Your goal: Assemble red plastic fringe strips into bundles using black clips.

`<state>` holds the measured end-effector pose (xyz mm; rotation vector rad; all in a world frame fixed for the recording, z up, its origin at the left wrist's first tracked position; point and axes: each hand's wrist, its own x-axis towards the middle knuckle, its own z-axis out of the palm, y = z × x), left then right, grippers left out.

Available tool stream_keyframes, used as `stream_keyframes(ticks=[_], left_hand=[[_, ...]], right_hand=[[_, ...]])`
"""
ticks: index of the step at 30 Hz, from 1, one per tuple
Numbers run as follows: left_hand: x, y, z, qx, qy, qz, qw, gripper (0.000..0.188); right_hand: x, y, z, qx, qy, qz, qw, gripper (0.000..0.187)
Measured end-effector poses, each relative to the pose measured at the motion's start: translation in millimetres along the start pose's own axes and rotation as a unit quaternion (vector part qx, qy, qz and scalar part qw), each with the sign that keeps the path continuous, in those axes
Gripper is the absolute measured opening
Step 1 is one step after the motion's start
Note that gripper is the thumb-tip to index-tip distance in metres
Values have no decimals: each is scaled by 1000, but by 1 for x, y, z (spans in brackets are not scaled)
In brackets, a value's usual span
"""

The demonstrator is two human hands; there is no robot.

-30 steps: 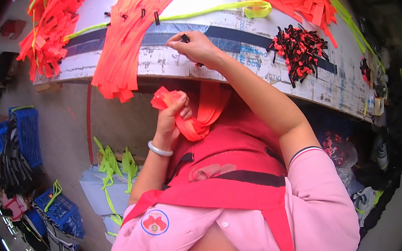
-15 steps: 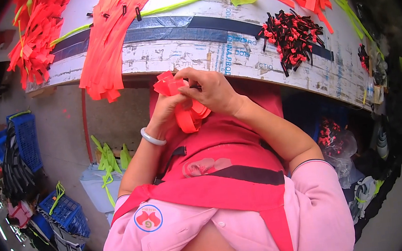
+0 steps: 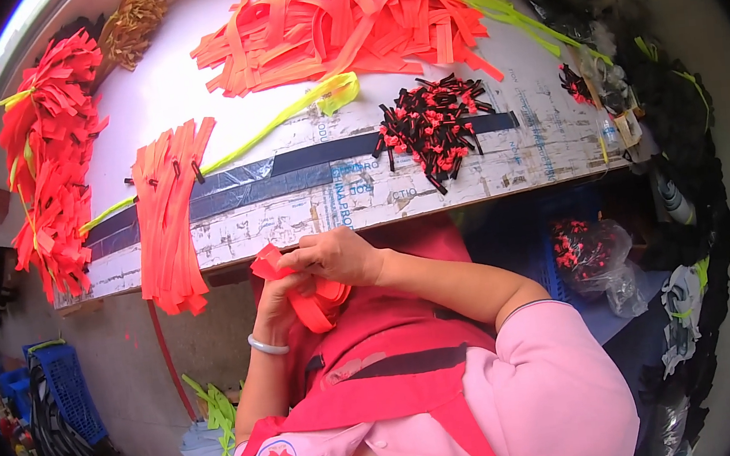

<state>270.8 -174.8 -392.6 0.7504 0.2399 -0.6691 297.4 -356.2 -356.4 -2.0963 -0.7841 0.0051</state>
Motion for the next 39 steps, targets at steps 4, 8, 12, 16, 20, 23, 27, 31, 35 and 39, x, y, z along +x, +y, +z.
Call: stream_keyframes(ticks=[4,8,12,16,20,23,27,31,35,39], left_hand=[[6,-4,-13,-49,-12,-11,999,22],[3,-7,-12,-13,1,-17,1000,25],[-4,-4,-6,16,-2,-11,1000,31],[3,4,-26,-77,-115,17,990,25],[6,21,-16,-47,-95,-20,994,23],[-3,30,11,75,-46,-1,996,23],[-4,33,16,166,-42,79,982,20],[-5,39,34,412,28,262,872,18],[-13,36,39,450,48,231,861,19],[-10,37,20,140,50,129,980,21]], right_hand=[[-8,1,4,-80,-9,-24,996,34],[-9,0,9,88,-9,24,996,32],[-3,8,5,203,-25,68,976,16],[10,-3,-30,375,-33,161,912,9],[11,4,-45,412,-55,195,888,7],[13,-2,-37,449,-51,206,868,8],[14,-7,-33,381,-16,217,899,11],[13,-9,-38,279,14,190,941,11],[16,-19,-37,187,-18,149,971,12],[10,-11,-31,221,-13,134,966,16]])
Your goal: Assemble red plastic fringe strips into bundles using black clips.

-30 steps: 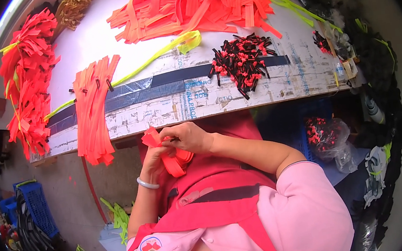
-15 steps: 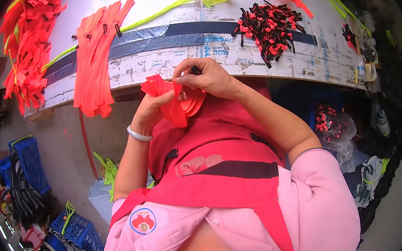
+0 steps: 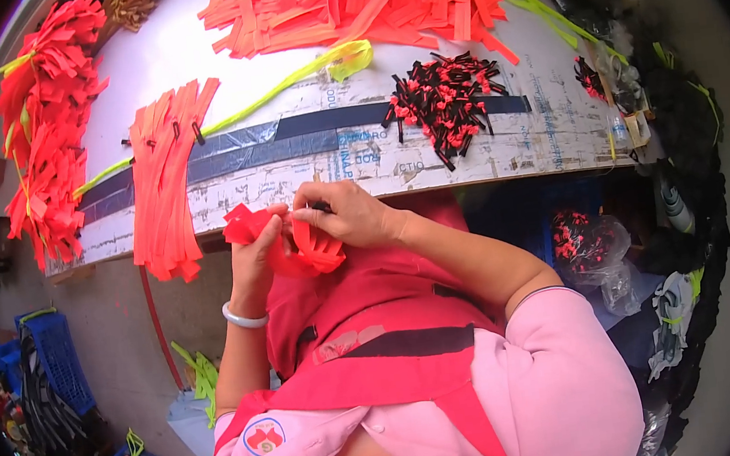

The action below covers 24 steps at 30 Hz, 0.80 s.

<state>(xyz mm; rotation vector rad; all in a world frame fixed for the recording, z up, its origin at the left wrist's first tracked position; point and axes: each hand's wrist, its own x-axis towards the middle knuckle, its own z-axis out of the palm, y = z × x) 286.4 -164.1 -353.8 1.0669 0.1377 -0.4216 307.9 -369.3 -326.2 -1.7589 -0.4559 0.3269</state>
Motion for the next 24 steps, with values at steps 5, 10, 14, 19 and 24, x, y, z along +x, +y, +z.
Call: stream_keyframes(ticks=[5,10,14,19,24], left_hand=[[-7,-2,1,134,-78,-7,988,18],[-4,3,6,40,-43,-17,998,16],[0,1,6,93,-21,-6,995,13],[0,-12,3,193,-41,32,980,11],[-11,-23,11,349,-14,189,918,5]], right_hand=[[-8,-2,6,-46,-8,-26,999,14],[-5,-8,5,-140,-7,-32,990,12],[-5,-11,-4,-138,-22,-5,990,13],[-15,1,3,-105,-51,-1,993,12],[-23,19,20,96,-8,176,980,14]])
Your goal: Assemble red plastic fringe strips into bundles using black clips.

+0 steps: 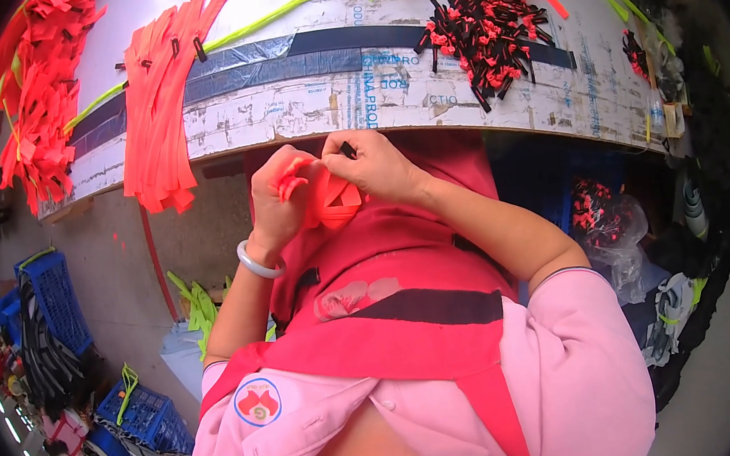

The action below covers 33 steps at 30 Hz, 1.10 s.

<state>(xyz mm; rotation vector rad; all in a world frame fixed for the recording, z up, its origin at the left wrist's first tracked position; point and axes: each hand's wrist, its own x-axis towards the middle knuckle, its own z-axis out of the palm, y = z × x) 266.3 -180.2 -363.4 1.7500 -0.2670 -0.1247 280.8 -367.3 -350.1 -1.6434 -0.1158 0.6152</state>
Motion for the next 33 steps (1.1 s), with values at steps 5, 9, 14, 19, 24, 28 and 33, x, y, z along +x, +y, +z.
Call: stream_keyframes(ticks=[5,9,14,19,24,28,33], left_hand=[[1,20,12,-10,32,83,996,6],[4,4,1,-132,-54,-85,986,8],[12,13,9,-74,-82,-92,990,12],[3,2,0,-108,19,-78,991,10],[-5,10,-2,-153,39,-127,979,8],[-6,17,1,-93,29,-89,991,8],[-3,17,5,-72,-23,-74,994,9]], right_hand=[[-1,21,3,61,-7,101,993,22],[8,23,-5,-125,-29,-27,991,21],[7,12,-6,-206,-34,-73,975,24],[1,17,-20,-49,-90,-88,991,32],[-8,20,-32,257,-73,85,960,23],[-5,23,-25,356,-114,123,919,20],[2,20,-25,386,-47,108,915,20]])
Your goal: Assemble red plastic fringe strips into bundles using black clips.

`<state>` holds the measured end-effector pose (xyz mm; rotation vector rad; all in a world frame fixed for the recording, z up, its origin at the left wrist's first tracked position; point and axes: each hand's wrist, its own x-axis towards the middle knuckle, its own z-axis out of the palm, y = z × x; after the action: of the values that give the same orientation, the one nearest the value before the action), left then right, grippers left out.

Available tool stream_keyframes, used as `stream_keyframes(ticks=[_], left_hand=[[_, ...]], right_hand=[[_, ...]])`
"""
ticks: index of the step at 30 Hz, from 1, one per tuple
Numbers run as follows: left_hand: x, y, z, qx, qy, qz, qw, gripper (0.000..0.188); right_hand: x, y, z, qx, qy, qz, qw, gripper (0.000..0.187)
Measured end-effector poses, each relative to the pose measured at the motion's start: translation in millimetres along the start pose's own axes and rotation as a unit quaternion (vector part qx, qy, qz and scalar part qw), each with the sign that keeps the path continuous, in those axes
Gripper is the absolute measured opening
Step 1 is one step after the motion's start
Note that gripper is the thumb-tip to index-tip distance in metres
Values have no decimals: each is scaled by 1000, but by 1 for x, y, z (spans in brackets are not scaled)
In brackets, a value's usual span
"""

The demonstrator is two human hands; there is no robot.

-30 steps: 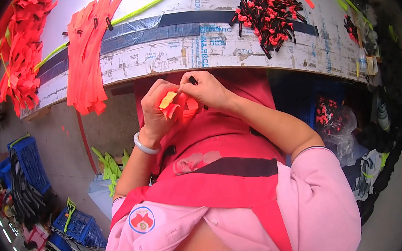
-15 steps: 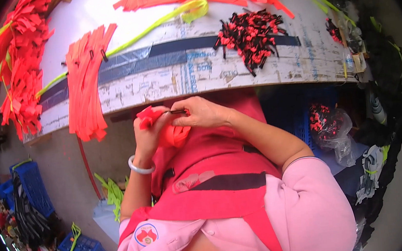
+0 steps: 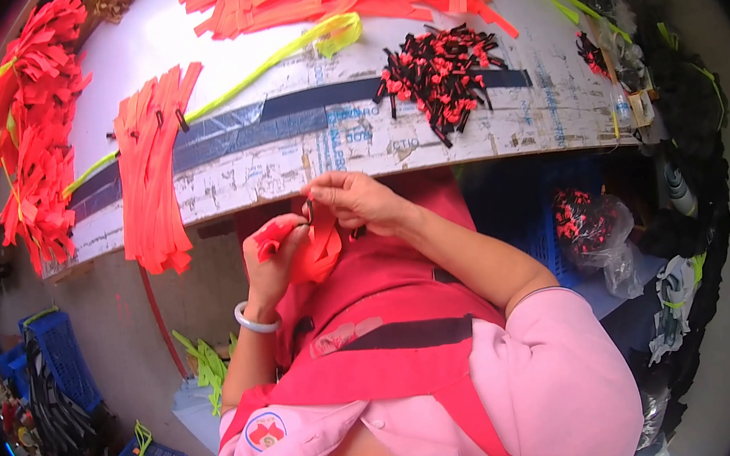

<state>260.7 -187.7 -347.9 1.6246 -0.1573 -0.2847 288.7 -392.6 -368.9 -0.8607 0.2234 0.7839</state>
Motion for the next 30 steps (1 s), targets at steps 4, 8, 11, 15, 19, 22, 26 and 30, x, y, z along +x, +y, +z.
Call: stream_keyframes(ticks=[4,8,11,15,19,22,26,30], left_hand=[[-2,-1,7,-28,-2,1,1000,10],[-4,-5,2,-91,-28,-83,992,17],[-5,-6,-6,-119,-77,-112,984,18],[-6,-9,-9,-103,-64,-126,985,18],[-5,-11,-4,-133,-5,-130,983,14],[-3,-15,-3,-156,-15,-113,981,14],[-2,-6,-2,-178,-42,-141,973,17],[-4,-12,-3,-237,-38,-157,958,17]], right_hand=[[-1,-10,4,4,-17,5,1000,22],[-1,-10,6,-7,-10,-16,1000,24],[-4,-11,6,-35,-1,-38,999,24],[-12,-12,12,-62,-25,-30,997,21],[-18,-10,22,-95,4,-17,995,19],[-19,-6,21,-110,26,-13,994,19],[-23,-10,24,-135,19,-25,990,19],[-31,-18,19,-146,-29,-38,988,16]])
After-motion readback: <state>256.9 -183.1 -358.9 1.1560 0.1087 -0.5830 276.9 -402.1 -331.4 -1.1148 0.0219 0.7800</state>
